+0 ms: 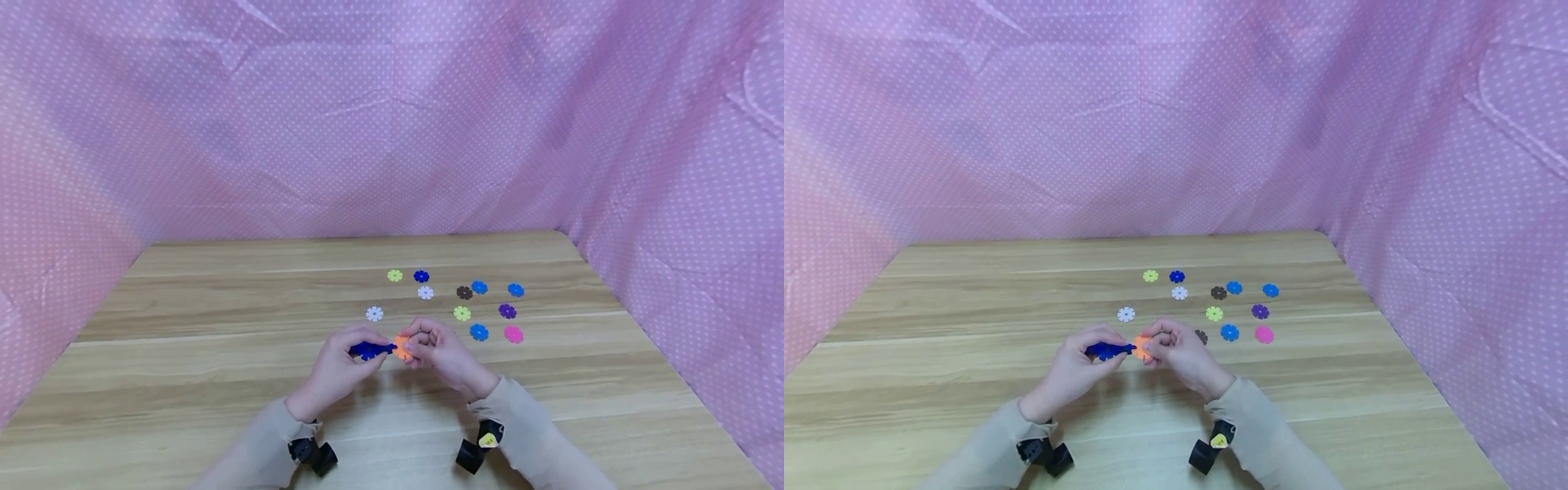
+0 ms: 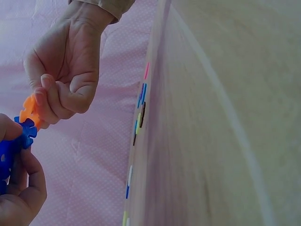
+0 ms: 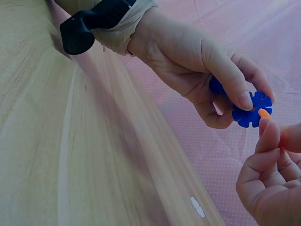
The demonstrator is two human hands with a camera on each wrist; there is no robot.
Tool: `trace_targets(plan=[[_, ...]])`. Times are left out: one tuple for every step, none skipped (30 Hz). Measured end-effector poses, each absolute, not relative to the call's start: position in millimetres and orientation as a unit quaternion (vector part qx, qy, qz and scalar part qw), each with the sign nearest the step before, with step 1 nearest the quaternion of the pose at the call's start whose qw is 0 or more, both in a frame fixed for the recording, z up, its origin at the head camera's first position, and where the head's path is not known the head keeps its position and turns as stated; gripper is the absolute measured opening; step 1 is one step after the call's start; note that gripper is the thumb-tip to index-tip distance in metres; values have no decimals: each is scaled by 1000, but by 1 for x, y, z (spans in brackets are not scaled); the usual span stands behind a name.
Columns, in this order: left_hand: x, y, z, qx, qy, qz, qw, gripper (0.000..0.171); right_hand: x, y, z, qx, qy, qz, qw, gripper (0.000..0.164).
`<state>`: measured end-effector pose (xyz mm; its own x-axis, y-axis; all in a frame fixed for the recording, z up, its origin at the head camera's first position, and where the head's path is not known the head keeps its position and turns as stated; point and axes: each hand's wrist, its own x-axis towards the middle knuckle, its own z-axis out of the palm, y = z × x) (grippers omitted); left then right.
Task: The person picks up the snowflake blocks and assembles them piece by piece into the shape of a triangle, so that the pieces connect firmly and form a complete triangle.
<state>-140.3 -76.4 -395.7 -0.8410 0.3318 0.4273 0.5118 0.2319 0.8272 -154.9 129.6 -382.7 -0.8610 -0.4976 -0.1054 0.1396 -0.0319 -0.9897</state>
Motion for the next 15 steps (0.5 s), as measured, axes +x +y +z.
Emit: trace_targets(plan=[[-140,-76,-396,-267,-783,-557,78,22,-155,130,-383,-139,659,-704,226,8],[-139,-76,-396,-263,-785,-556,76,22,-155,130,-383,-142,660,-703,226,8],[-139,-77,-396,-260,-786,-555,76,21,-155,130,-384,-145,661,-700,227,8],[-139,-77,-396,-259,-787,-555,74,21,-155,130,-384,-147,662,-699,227,8],[-138,-77,-396,-257,-788,-555,73,21,-154,130,-384,-149,662,-698,228,8],[-138,-77,-396,-255,-788,-555,73,21,-154,130,-384,-149,662,-698,229,8],[-138,-77,-395,-256,-788,-555,74,21,-154,130,-384,-149,662,-698,230,8],[-138,-77,-394,-259,-787,-554,75,21,-154,130,-384,-146,661,-699,230,9],[-138,-77,-394,-265,-785,-554,78,20,-154,130,-384,-142,661,-700,230,10],[-139,-77,-393,-268,-784,-553,81,20,-154,130,-384,-137,659,-704,229,11],[-139,-77,-391,-272,-783,-552,86,20,-153,130,-383,-131,658,-706,228,13],[-140,-77,-390,-274,-783,-551,90,19,-153,130,-382,-126,658,-707,227,16],[-140,-77,-390,-275,-782,-551,92,19,-152,129,-381,-121,659,-707,225,18],[-141,-77,-389,-274,-782,-552,94,18,-152,129,-380,-114,660,-708,225,21],[-141,-77,-389,-271,-783,-552,95,18,-152,129,-379,-108,664,-705,224,23]])
